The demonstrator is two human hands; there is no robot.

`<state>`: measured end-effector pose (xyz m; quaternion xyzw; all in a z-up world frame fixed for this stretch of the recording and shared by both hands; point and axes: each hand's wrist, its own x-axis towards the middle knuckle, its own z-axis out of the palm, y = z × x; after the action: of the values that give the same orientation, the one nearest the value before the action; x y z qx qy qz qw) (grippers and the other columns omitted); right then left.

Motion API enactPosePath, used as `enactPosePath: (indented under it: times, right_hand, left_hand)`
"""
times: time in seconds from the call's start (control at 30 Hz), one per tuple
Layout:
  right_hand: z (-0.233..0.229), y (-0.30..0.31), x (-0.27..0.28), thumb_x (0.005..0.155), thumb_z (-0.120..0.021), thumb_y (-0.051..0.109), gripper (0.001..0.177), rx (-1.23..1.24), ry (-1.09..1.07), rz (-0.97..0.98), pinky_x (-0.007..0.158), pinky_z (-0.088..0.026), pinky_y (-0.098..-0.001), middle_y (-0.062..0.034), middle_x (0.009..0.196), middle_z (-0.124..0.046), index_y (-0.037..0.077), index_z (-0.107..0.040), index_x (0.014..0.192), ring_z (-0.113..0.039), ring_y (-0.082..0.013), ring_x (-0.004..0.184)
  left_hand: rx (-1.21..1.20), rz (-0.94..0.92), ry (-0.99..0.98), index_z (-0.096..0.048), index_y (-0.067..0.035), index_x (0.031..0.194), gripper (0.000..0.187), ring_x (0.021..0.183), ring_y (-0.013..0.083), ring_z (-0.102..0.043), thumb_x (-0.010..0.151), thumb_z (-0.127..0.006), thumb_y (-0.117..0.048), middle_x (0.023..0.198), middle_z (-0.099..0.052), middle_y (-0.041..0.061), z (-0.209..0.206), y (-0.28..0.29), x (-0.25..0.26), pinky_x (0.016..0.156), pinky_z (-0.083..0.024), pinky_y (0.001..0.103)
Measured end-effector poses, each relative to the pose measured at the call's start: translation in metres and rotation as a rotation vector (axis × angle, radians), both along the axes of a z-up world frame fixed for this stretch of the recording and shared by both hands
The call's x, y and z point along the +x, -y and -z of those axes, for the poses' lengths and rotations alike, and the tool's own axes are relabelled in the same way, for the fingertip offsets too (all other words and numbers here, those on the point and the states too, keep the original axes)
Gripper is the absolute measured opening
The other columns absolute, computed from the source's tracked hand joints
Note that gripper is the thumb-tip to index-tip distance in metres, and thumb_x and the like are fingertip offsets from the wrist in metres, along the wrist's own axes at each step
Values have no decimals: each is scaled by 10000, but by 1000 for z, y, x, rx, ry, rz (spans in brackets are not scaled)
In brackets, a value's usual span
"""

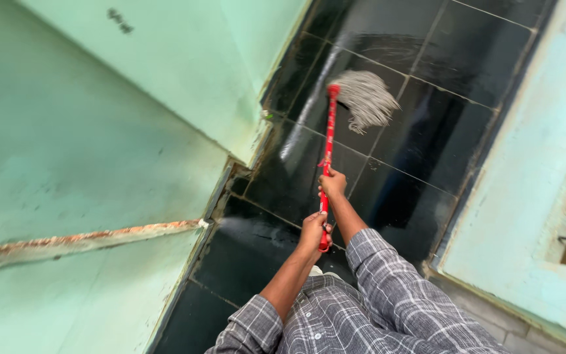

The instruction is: The person mops a dark tiled floor corridor with a standard wet string mop, then rinses and wrings out the mop head inside a plastic bucket filled with water.

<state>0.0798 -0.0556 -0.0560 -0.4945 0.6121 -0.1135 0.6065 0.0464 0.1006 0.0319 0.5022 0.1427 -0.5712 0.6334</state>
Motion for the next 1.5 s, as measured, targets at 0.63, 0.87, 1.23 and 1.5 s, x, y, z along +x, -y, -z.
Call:
enactPosePath:
  times: [0.63, 0.87, 1.23, 1.5]
  right_hand:
    - [-7, -62, 22, 869, -622, -17, 651, 217, 156, -40, 415, -470, -318, -71, 819, -608, 161, -543, 1490, -536, -138, 506]
    - [-19, -71, -26, 869, -579, -26, 675, 163, 60, 177, 411, -471, -331, -73, 776, -621, 228, -525, 1493, -557, -157, 503]
    - [-24, -140, -123, 931, -597, 66, 472, 161, 64, 222, 428, -502, -348, -92, 729, -626, 118, -610, 1400, -595, -180, 505]
    - [-34, -162, -155, 794, -573, -61, 690, -913, -77, -468, 878, -589, -411, -236, 1196, -662, 187, -682, 1429, -712, -382, 997]
  left_hand:
    - [80, 146, 121, -542, -62, 1036, 182, 455, 138, -548, 1059, -508, -239, 677, -576, 55, 23, -54, 25, 411, -487, 305]
    - [102, 446, 35, -555, -105, 1072, 164, 428, 148, -547, 1004, -515, -249, 648, -596, 44, -7, -67, 26, 384, -464, 328]
    - [114, 564, -9, -550, -8, 1086, 326, 525, 242, -677, 1016, -541, -326, 722, -636, 107, 14, -101, -34, 465, -566, 395]
    - [-6, 475, 112, -317, -232, 1560, 635, 493, 148, -590, 977, -568, -217, 702, -564, 40, 2, -147, -30, 439, -518, 360]
